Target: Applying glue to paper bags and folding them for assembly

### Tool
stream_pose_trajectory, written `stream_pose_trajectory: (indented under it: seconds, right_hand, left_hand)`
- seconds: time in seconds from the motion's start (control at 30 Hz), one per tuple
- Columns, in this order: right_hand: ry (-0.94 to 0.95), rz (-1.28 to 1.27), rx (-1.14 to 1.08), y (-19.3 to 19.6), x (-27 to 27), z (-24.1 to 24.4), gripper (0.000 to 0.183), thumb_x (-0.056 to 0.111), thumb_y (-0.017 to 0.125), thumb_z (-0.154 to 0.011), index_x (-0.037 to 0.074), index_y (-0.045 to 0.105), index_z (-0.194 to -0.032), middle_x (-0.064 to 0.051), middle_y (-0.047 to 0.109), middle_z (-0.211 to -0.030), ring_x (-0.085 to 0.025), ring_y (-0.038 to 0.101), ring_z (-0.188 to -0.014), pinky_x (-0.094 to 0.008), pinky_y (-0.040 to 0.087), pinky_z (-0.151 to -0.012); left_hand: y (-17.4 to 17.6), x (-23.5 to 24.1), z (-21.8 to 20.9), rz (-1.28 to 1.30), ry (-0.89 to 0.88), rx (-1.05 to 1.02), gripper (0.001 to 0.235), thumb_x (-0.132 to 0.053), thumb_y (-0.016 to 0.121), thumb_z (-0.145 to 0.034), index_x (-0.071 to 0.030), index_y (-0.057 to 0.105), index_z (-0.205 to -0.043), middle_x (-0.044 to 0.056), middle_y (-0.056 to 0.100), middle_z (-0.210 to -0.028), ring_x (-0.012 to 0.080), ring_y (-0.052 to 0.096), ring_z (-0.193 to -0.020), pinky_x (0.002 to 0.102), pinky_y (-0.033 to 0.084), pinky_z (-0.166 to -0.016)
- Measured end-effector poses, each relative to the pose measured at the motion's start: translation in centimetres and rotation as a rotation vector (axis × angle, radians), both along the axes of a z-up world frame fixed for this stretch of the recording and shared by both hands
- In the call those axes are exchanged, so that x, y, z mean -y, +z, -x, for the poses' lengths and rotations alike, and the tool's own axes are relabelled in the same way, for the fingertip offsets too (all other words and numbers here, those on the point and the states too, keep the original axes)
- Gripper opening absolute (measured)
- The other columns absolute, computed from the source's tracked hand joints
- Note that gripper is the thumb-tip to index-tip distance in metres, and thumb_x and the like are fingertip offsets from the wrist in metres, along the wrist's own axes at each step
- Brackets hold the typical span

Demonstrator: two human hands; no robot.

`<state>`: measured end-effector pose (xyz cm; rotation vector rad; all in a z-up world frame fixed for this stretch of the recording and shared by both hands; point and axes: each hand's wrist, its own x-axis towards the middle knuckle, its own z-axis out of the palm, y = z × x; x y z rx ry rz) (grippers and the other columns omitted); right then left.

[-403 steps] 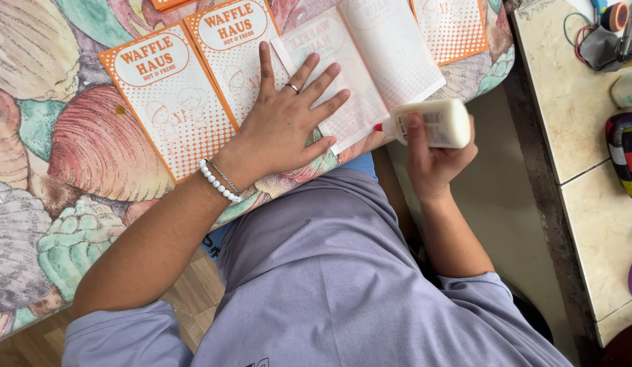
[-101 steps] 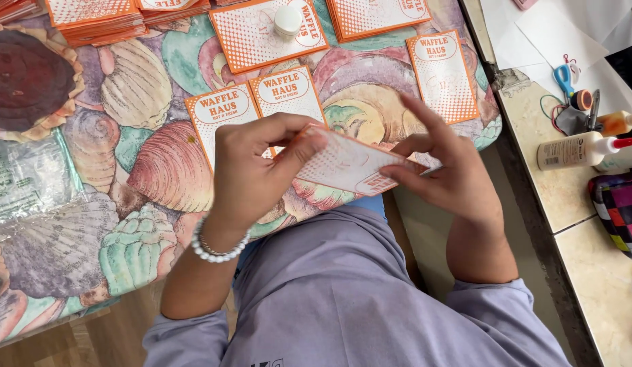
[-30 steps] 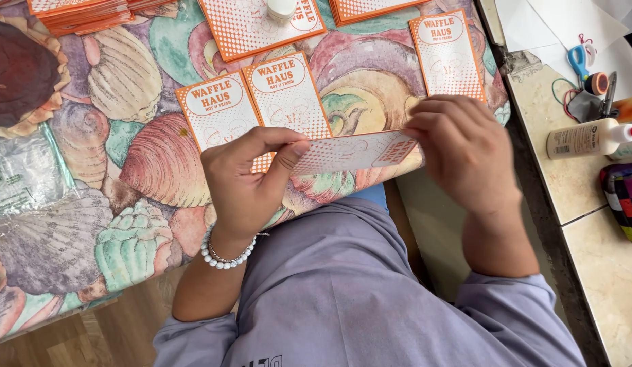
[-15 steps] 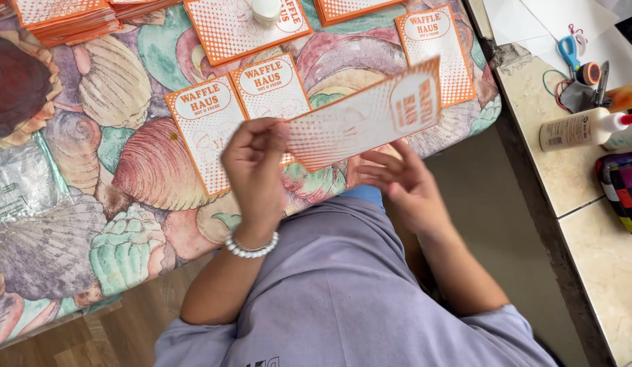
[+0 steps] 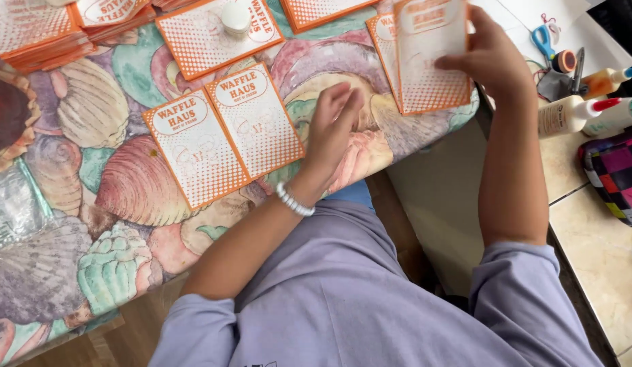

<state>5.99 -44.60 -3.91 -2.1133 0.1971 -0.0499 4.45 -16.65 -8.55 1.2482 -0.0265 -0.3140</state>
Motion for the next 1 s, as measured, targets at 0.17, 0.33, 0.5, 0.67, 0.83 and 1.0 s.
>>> stream_pose_trajectory:
  seconds: [0.17, 0.33, 0.5, 0.67, 0.83, 1.0]
  right_hand:
    - [-0.104, 0.296, -0.059, -4.7, 1.5, -3.6, 0.094, 0.013, 0.084, -0.087, 0.007, 0.025, -0.16, -0.008, 0.062, -0.128, -0.019, 0.06, -0.1, -0.033, 0.053, -0.081]
    - [-0.216, 0.199, -0.016, -6.0, -1.3, -2.7, 0.082, 0.02, 0.078, -0.09, 0.006, 0.031, -0.156, -0.009, 0.06, -0.129, -0.018, 0.06, -0.1, -0.033, 0.054, -0.081]
    - [-0.371, 0.132, 0.287, -7.4, 2.9, -5.1, 0.064, 0.025, 0.08, -0.092, 0.012, 0.049, -0.147, -0.006, 0.067, -0.12, -0.012, 0.067, -0.096, -0.028, 0.059, -0.081]
    - [-0.533, 0.047, 0.792, -5.3, 13.8, -11.4, 0.044, -0.01, 0.079, -0.082, 0.012, 0.056, -0.113, -0.013, 0.059, -0.104, -0.025, 0.059, -0.092, -0.038, 0.058, -0.078]
    - [-0.708, -0.247, 0.686, -7.7, 25.0, -17.9, 0.065, -0.013, 0.073, -0.071, 0.007, 0.053, -0.129, -0.003, 0.063, -0.088, -0.014, 0.058, -0.079, -0.03, 0.052, -0.069]
    - [-0.922, -0.469, 0.393, -4.8, 20.9, -20.0, 0.061, -0.008, 0.054, -0.07, 0.017, 0.065, -0.125, -0.003, 0.081, -0.104, -0.014, 0.08, -0.092, -0.027, 0.067, -0.068]
  left_hand:
    - [-0.8, 6.8, -4.1, -0.126, -0.028, -0.201, 0.085, -0.058, 0.058, -0.079, -0.008, 0.045, -0.146, 0.026, 0.051, -0.152, 0.0294, 0.055, -0.138, 0.038, 0.046, -0.11]
    - [1.0, 7.9, -4.1, -0.013, -0.015, -0.269, 0.075, -0.044, 0.06, -0.084, -0.006, 0.043, -0.146, 0.022, 0.051, -0.152, 0.0273, 0.052, -0.14, 0.039, 0.045, -0.111]
    - [0.0, 5.9, -4.3, -0.117, -0.076, -0.119, 0.079, -0.048, 0.059, -0.086, -0.006, 0.039, -0.149, 0.024, 0.044, -0.157, 0.0325, 0.051, -0.142, 0.042, 0.045, -0.111]
    - [3.5, -4.2, -3.6, -0.273, -0.374, 0.385, 0.052, -0.025, 0.071, -0.094, -0.012, 0.048, -0.139, 0.007, 0.059, -0.144, 0.0219, 0.067, -0.122, 0.033, 0.053, -0.102]
    - [9.4, -16.0, -0.9, -0.431, -0.412, 0.367, 0.039, -0.018, 0.069, -0.093, -0.012, 0.057, -0.131, 0.004, 0.08, -0.113, 0.0134, 0.074, -0.11, 0.03, 0.053, -0.099]
    - [5.1, -24.3, 2.5, -0.505, -0.212, 0.3, 0.035, -0.019, 0.071, -0.089, -0.009, 0.066, -0.123, 0.001, 0.086, -0.101, 0.0106, 0.078, -0.1, 0.032, 0.052, -0.103]
